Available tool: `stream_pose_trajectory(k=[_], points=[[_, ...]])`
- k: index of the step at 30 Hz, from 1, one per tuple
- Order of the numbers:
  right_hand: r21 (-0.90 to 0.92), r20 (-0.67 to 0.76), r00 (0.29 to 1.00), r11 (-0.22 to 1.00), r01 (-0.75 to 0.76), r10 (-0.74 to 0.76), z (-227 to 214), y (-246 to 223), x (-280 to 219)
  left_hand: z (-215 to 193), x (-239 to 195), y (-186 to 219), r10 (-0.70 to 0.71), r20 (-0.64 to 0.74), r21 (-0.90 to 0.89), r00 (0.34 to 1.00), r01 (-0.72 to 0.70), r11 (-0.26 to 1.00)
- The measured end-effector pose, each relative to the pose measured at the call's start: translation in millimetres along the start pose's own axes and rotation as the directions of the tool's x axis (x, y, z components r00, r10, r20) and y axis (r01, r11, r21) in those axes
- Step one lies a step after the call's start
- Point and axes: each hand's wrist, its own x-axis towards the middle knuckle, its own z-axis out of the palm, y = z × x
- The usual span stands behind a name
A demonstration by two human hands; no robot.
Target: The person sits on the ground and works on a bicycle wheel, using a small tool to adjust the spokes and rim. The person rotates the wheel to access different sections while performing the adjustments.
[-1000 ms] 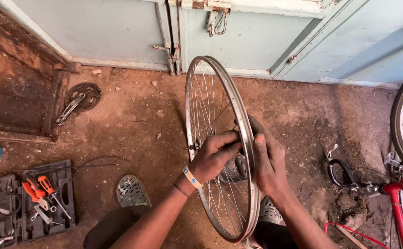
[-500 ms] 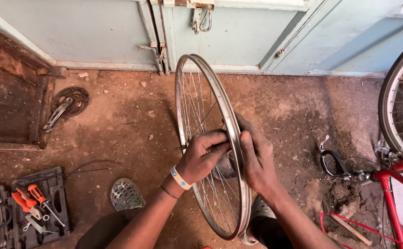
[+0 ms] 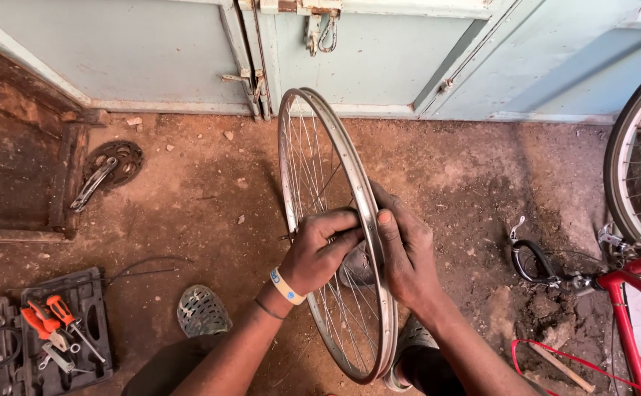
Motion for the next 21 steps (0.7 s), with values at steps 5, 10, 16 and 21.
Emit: stream_pose_trajectory(k=[5,10,16,21], points=[[-0.003,0.013,1.0,1.0,0.02,-0.02,1,-18,7,1,-5,-10,0.003,-0.147,0.02,0.989,0.0,1.0],[-0.016,-0.003,0.999,0.999,0.037,-0.037,-2,-16,9,-2,-4,-6,-0.027,-0.042,0.004,0.999,0.027,1.0],[-0.009,0.005,1.0,1.0,0.007,-0.007,3,4,1,1,-4,-11,-0.042,-0.086,0.022,0.995,0.044,0.999],[-0.016,-0.001,1.0,1.0,0.026,-0.026,2,-3,3,2,1,19,-0.027,-0.061,-0.008,0.998,0.027,1.0]])
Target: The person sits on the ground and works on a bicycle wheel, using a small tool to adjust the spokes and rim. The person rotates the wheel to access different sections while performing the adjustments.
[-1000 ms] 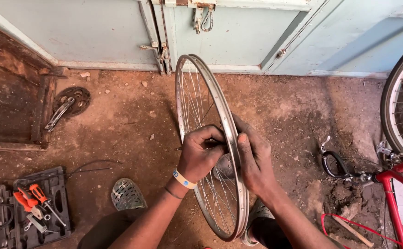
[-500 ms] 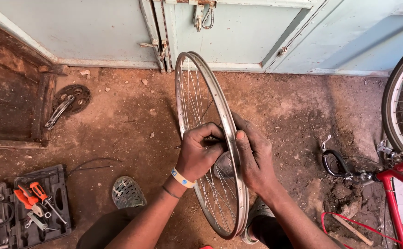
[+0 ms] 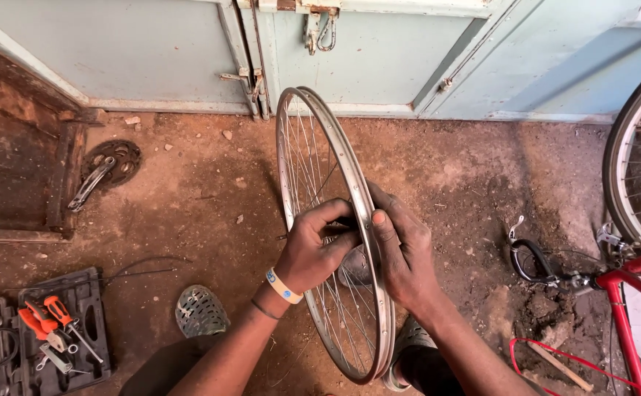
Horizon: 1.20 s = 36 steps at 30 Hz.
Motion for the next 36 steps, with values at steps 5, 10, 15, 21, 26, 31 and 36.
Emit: stream_pose_trajectory(k=[5,10,15,21,26,31,36], points=[[-0.022,-0.003,1.0,1.0,0.011,-0.011,-3,9,-1,1,-6,-22,-0.016,0.057,0.018,0.998,0.015,1.0],[-0.017,-0.001,1.0,1.0,0.006,-0.006,-3,15,-2,-3,-7,-29,-0.019,-0.072,-0.003,0.997,0.019,1.0],[0.164,0.017,1.0,0.986,-0.011,0.009,-2,28,0,2,-2,-14,-0.041,-0.007,-0.017,0.999,0.041,0.999],[0.004,0.001,1.0,1.0,0.026,-0.026,0,8,-4,0,-3,-23,0.043,-0.052,0.056,0.998,-0.04,0.998],[-0.035,0.008,0.999,0.999,0.037,-0.037,-1,5,1,-3,0,-18,0.04,-0.086,0.037,0.995,-0.037,0.999],[0.027,-0.005,1.0,0.999,0.029,-0.029,-4,9,3,-3,1,-7,0.067,0.017,0.036,0.998,-0.068,0.997],[-0.008,-0.001,1.0,1.0,0.028,-0.028,-4,6,0,-5,-2,-33,0.036,-0.036,-0.011,0.999,-0.036,0.999]])
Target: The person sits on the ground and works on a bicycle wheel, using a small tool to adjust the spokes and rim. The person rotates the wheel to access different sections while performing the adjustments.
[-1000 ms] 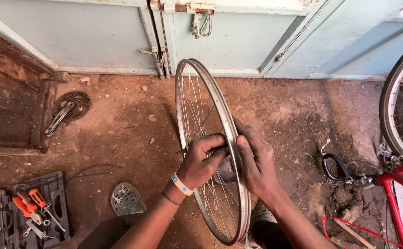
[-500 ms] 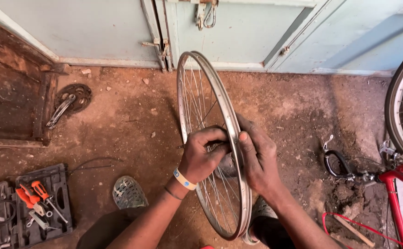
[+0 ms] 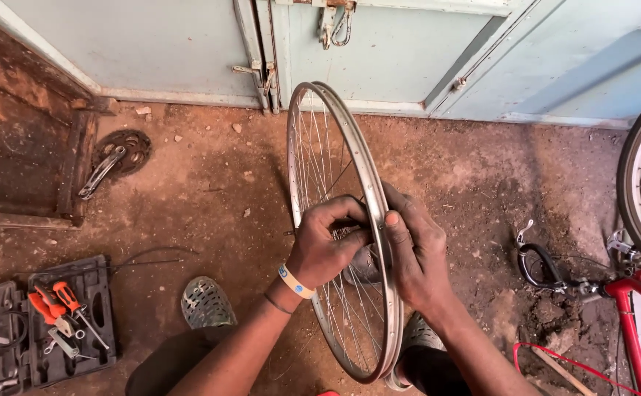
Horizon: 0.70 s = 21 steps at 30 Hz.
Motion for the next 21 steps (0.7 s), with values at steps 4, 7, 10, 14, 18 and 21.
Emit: stream_pose_trajectory(k=[4,7,10,14,18,21], points=[[-0.021,-0.015,1.0,1.0,0.003,-0.003,3,-2,0,0,1,10,-0.023,-0.02,-0.027,1.0,0.023,0.999],[-0.051,-0.032,0.998,0.997,0.05,-0.051,4,-7,5,0,5,29,-0.067,0.068,-0.045,0.995,0.07,0.997],[-0.051,-0.057,0.997,0.998,0.046,-0.049,5,-4,1,5,-3,29,-0.133,0.113,-0.057,0.985,0.141,0.988],[-0.092,-0.104,0.987,0.99,0.109,-0.119,5,-4,-1,2,-1,17,-0.093,0.056,-0.004,0.994,0.093,0.996],[-0.242,0.038,0.952,0.922,0.304,-0.304,-11,-7,8,0,0,14,-0.077,-0.035,0.006,0.996,0.078,0.997],[-0.36,0.193,0.93,0.859,0.363,-0.312,-24,-33,13,0,-3,12,-0.105,-0.068,0.038,0.992,0.108,0.993]])
